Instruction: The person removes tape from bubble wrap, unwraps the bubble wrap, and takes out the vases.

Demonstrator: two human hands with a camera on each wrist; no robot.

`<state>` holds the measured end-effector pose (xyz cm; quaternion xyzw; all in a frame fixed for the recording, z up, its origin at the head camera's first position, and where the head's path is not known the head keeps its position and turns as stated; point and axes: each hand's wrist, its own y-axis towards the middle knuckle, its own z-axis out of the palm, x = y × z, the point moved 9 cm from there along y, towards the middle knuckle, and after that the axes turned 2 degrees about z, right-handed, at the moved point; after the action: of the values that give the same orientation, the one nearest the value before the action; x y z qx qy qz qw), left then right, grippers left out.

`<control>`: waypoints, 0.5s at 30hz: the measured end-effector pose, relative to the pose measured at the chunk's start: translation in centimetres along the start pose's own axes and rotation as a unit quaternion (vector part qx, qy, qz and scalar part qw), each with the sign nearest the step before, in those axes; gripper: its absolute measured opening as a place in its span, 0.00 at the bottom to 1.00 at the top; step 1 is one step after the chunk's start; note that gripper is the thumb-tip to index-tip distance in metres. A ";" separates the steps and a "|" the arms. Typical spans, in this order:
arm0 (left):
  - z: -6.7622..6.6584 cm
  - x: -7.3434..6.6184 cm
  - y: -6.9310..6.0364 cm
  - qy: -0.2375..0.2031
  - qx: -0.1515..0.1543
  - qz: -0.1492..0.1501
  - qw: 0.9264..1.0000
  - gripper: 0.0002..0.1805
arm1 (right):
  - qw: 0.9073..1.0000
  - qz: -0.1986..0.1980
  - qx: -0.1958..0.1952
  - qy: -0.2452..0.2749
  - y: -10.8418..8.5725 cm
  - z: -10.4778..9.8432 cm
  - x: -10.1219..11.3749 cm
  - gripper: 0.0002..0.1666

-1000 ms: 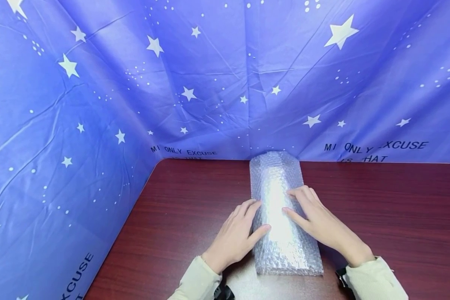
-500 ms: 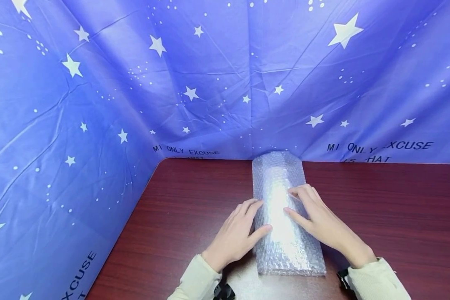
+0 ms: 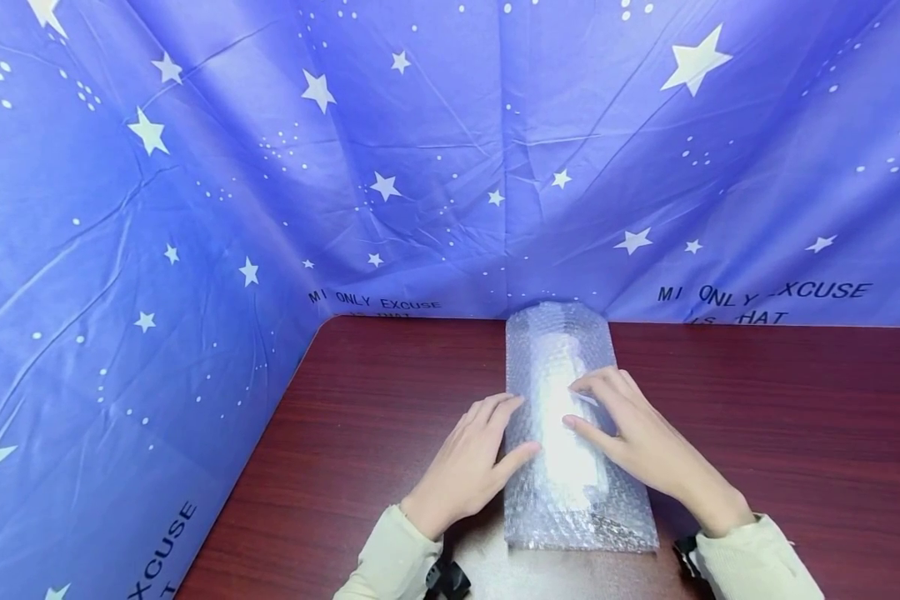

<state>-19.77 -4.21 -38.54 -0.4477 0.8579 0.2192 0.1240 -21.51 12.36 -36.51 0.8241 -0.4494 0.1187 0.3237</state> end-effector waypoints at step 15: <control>-0.8 -0.2 0.0 0.002 -0.014 -0.004 1.000 0.34 | 0.999 -0.001 0.037 -0.004 0.9 0.8 2.5 0.21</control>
<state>-19.67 -4.49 -37.72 -0.4536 0.8530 0.2302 0.1169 -20.85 9.85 -35.49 0.8364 -0.4452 0.1322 0.2911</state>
